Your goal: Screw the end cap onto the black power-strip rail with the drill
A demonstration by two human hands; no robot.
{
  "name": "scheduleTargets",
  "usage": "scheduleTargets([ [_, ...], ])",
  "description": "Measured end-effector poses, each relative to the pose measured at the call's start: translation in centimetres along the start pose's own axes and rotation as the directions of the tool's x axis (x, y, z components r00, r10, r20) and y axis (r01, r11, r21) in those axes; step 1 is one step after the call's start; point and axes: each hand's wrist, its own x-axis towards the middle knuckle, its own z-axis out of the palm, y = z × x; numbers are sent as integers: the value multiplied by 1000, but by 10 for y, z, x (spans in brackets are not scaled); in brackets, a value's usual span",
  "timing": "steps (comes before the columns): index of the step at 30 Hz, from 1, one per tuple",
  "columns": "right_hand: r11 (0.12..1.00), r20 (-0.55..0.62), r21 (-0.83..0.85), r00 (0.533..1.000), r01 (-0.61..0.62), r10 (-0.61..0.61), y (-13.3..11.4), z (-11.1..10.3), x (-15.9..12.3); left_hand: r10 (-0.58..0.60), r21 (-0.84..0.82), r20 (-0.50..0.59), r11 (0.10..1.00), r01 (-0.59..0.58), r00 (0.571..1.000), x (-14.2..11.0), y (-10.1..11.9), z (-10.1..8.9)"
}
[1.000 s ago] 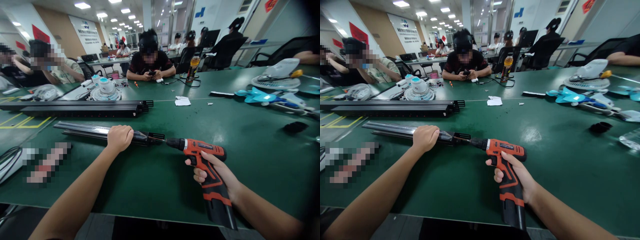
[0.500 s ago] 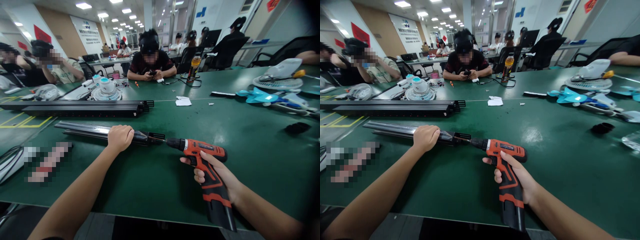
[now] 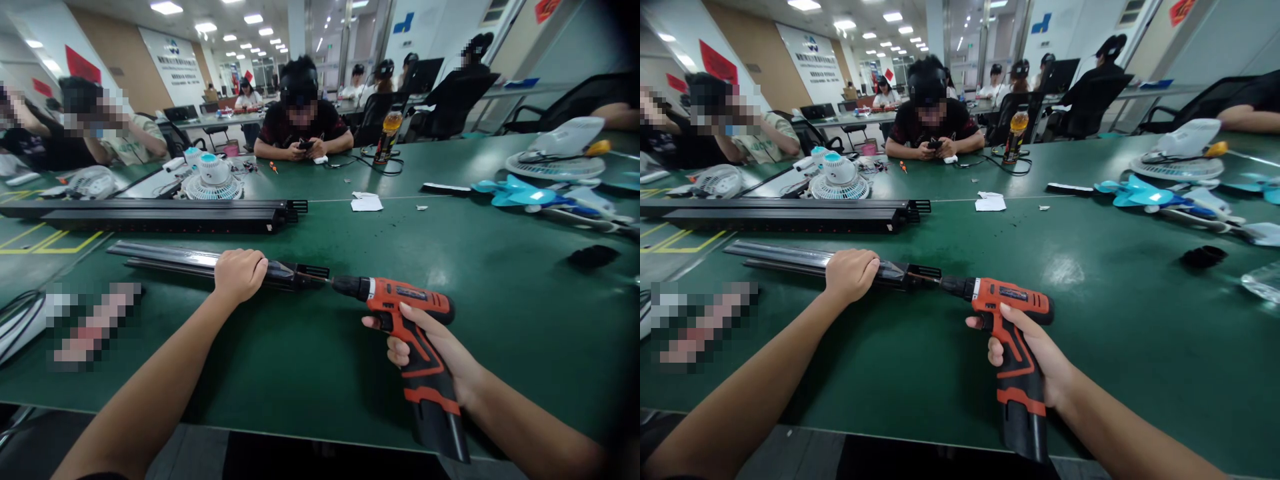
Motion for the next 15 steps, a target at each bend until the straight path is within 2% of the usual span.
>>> scheduleTargets([
  [5, 1000, 19, 13, 1000, -13, 13, -1, -1, 1, 4, 16, -11, 1000, -4, 1000, 0, 0, 0],
  [15, 997, 181, 70, 983, -36, 23, 1, -8, 4, -5, -9, 17, 1000, 5, 1000, 0, -2, 1],
])
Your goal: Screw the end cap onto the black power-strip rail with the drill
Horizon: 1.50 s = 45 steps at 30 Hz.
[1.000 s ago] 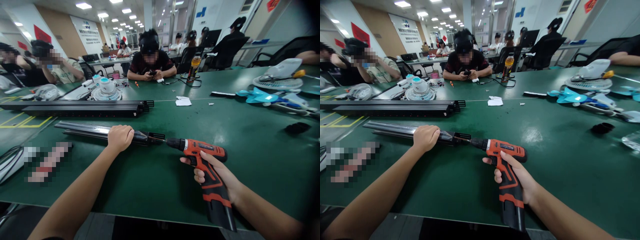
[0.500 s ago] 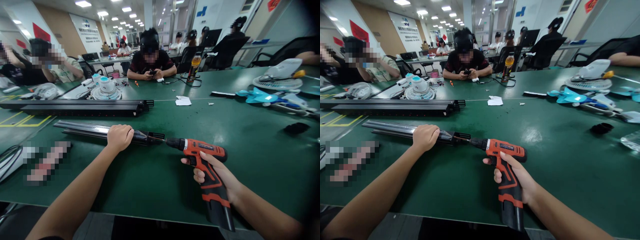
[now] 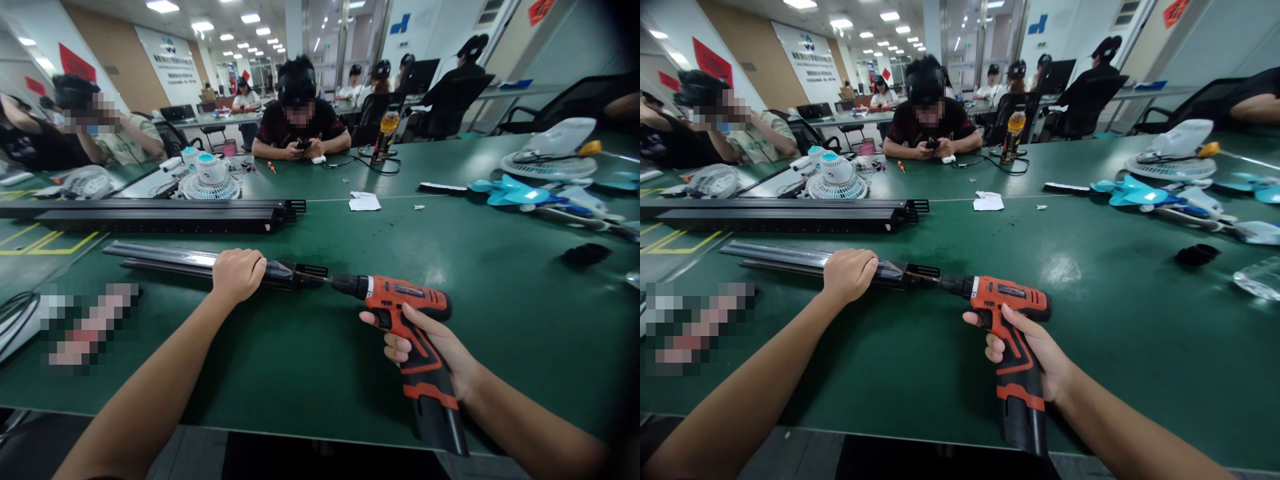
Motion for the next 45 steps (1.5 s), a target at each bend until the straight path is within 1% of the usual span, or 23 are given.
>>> scheduleTargets([
  [6, 999, 46, -24, 998, 44, -43, 0, 0, 1, -8, 5, 6, 1000, 8, 1000, 0, 1, -1],
  [14, 998, 101, -34, 994, 46, -43, 0, 4, 2, -8, 0, 9, 1000, 8, 1000, 0, 1, -1],
  [23, 996, 109, -63, 993, 55, -48, 2, 2, 2, -8, 0, 18, 1000, 8, 1000, 0, 1, -1],
  [31, 997, 17, -58, 999, 48, -47, 1, -1, -2, -6, 3, 13, 1000, 6, 1000, 0, 0, 1],
  [41, 996, 76, -71, 996, 51, -46, 1, 2, 1, -12, 10, 27, 1000, 12, 1000, 0, 0, 0],
  [45, 995, 78, -86, 996, 56, -49, 1, 4, 1, -11, 14, 28, 1000, 11, 1000, 0, 0, -1],
])
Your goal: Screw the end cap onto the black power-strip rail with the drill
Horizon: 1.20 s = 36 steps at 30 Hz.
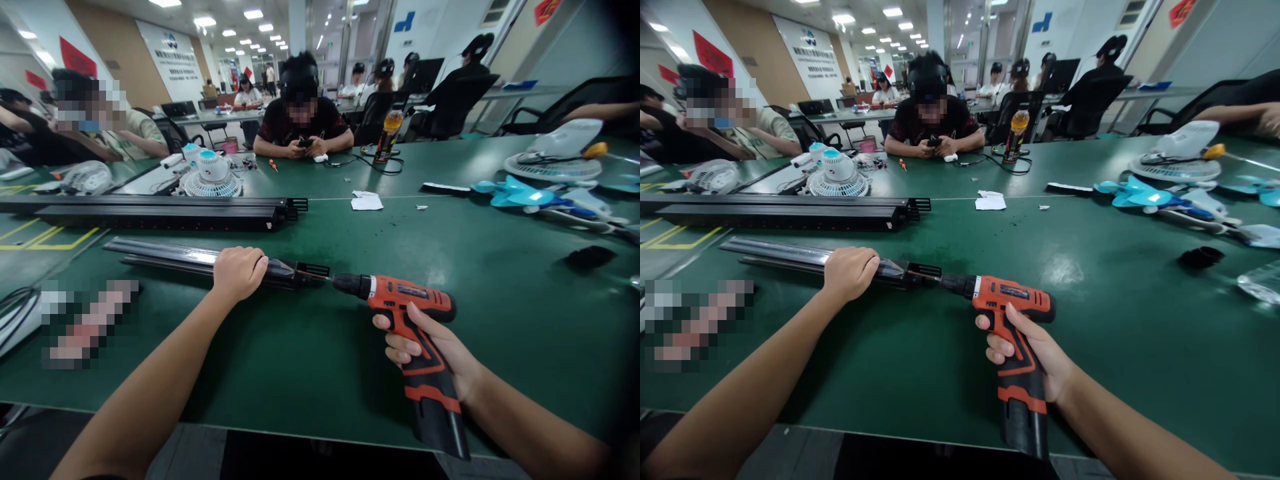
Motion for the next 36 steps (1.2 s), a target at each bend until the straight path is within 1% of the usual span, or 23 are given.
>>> scheduleTargets([
  [8, 1000, 4, -18, 1000, 10, -10, 0, 0, 0, 8, -14, -12, 1000, -8, 1000, -1, 0, 1],
  [14, 1000, -31, 5, 1000, 1, -1, 0, -1, -1, -1, -21, -6, 1000, 1, 1000, 0, 1, -1],
  [25, 999, -3, 27, 1000, -22, 22, -2, -2, 0, 5, -22, 20, 1000, -5, 1000, 0, 0, -3],
  [32, 1000, 8, 11, 1000, -22, 22, -1, -4, 1, 3, -22, 9, 1000, -3, 1000, 0, 1, -3],
  [36, 999, 6, 39, 1000, -22, 22, -1, -3, 1, 3, -16, 11, 1000, -3, 1000, 0, 0, -2],
])
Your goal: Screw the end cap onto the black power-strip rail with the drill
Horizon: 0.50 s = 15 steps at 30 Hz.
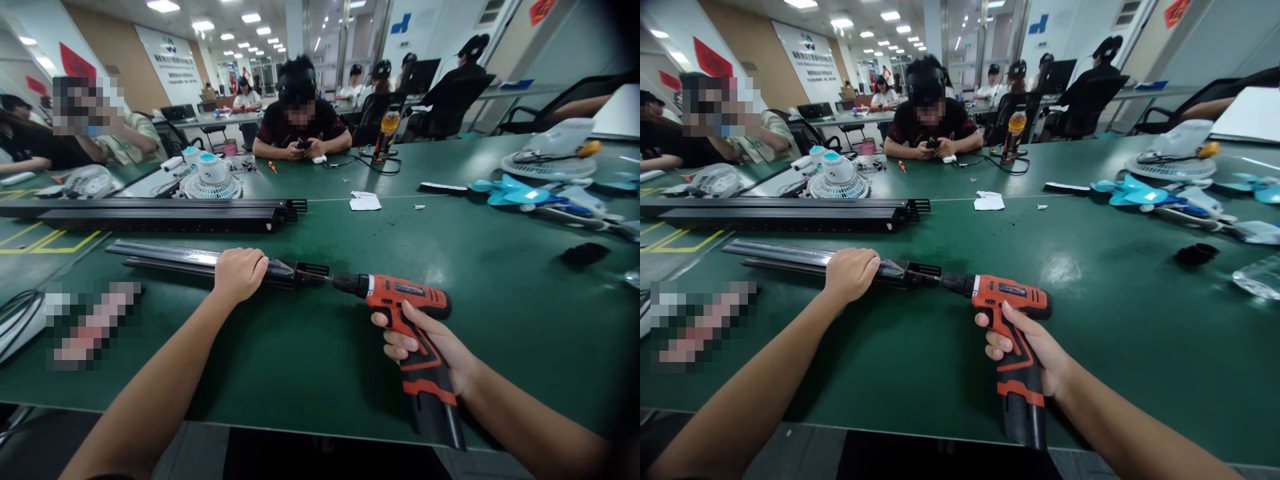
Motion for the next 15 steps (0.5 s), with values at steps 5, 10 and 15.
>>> scheduleTargets([
  [5, 999, -5, 38, 1000, -7, 7, 0, 0, 0, 2, 2, -2, 1000, -2, 1000, 0, -1, 1],
  [10, 999, 6, 42, 1000, -9, 9, -1, 1, -1, -2, -2, 2, 1000, 2, 1000, 0, 1, -1],
  [15, 999, 14, 36, 1000, -9, 9, -1, 2, 0, 1, 5, -4, 1000, -1, 1000, 0, 2, -2],
])
